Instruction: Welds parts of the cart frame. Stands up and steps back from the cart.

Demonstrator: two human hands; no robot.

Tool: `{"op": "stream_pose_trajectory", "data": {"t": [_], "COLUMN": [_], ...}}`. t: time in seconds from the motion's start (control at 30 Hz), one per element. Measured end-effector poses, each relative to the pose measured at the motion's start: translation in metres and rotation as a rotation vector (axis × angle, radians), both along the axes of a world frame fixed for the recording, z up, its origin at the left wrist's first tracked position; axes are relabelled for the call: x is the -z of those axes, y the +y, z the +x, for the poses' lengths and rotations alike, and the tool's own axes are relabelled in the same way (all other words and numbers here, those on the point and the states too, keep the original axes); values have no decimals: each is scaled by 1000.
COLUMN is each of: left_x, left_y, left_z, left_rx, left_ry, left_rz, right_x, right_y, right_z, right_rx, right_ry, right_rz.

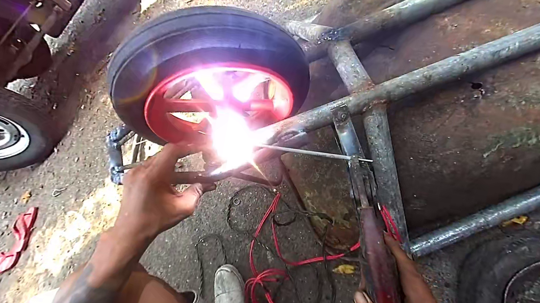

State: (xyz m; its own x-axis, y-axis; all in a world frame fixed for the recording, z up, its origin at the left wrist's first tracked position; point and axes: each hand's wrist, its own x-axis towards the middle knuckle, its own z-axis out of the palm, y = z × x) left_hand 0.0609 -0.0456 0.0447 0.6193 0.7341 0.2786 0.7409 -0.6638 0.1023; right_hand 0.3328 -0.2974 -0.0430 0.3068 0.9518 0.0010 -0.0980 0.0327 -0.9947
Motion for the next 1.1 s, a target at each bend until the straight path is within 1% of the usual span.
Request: {"op": "stream_pose_trajectory", "data": {"t": [0.27, 0.43, 0.57, 0.63, 0.67, 0.73, 0.83, 0.9, 0.93, 1.0, 1.07, 1.1], "left_x": [1, -4, 1, 1, 1, 0, 0, 0, 0, 1, 1, 2], "left_y": [-3, -11, 1, 3, 3, 4, 5, 5, 5, 5, 4, 4], "left_z": [2, 3, 0, 0, 1, 1, 3, 4, 4, 4, 5, 4], "left_rx": [-93, -69, 42, 48, 48, 52, 61, 58, 52, 51, 59, 67], "left_ry": [-30, -74, -36, -17, -6, -5, -18, -12, -5, 0, 12, 19], "left_rz": [-36, -95, -21, 12, 20, 8, -1, -16, -18, -16, -15, -5], "right_x": [5, 3, -4, -5, -7, -14, -17, -20, -22, -24, -22, -20], "right_y": [0, -2, -12, -16, -17, -18, -16, -16, -18, -25, -29, -28], "right_z": [0, 3, 18, 29, 35, 50, 67, 73, 75, 79, 79, 75], "right_rx": [-10, 8, 116, 168, 179, 164, 117, 2, -57, -152, -170, -154], "right_ry": [0, -9, -35, -31, 10, 135, 262, 458, 530, 554, 484, 417], "right_rz": [22, 13, -11, 36, 60, 108, 294, 369, 359, 261, 162, 151]}}
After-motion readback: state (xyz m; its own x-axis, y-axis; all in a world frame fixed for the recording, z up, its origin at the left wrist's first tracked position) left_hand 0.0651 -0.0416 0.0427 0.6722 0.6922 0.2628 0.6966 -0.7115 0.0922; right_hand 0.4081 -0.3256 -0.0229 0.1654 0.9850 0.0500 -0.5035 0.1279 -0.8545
